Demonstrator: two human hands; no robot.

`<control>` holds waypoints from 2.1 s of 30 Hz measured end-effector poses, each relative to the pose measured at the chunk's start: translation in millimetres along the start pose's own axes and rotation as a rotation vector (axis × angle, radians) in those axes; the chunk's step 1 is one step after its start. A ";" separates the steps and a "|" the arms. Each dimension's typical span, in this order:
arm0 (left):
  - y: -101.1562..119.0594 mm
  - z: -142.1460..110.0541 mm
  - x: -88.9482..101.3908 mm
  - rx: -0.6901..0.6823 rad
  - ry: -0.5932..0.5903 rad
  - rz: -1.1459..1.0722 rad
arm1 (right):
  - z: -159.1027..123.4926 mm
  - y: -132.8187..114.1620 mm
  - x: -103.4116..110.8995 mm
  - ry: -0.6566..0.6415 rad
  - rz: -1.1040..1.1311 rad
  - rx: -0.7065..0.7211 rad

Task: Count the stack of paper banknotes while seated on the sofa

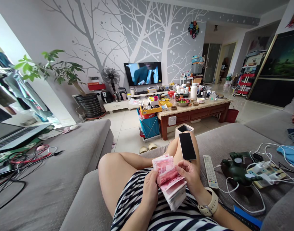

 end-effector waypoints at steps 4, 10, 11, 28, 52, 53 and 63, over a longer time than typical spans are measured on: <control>-4.8 2.5 0.9 0.009 -0.032 -0.056 | 1.2 1.7 1.9 0.007 -0.038 -0.003; -5.2 3.0 3.1 -0.006 -0.023 -0.035 | 0.9 7.4 4.3 0.014 -0.047 -0.016; -4.9 3.0 3.9 -0.012 -0.015 -0.020 | 0.9 7.9 4.5 0.011 -0.053 -0.012; -5.6 3.2 1.7 0.061 -0.012 -0.063 | 10.7 18.9 11.3 0.066 -0.160 -0.007; 0.5 0.1 -4.0 0.095 -0.064 -0.061 | 7.9 16.3 8.9 0.043 -0.124 -0.028; 0.2 0.0 -4.0 0.101 -0.062 -0.059 | 7.6 15.6 8.0 0.037 -0.109 -0.036; 4.1 0.7 1.3 -0.025 0.045 0.122 | 8.8 16.7 7.9 0.011 -0.143 -0.032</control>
Point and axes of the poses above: each hand's wrist, its own z-axis towards the middle knuckle, its own x-axis out of the back of the hand, y = z × x, the point moved 3 cm from there along z, towards the middle knuckle, and after that the axes turned 1 degree about z, right-handed, at the moved point
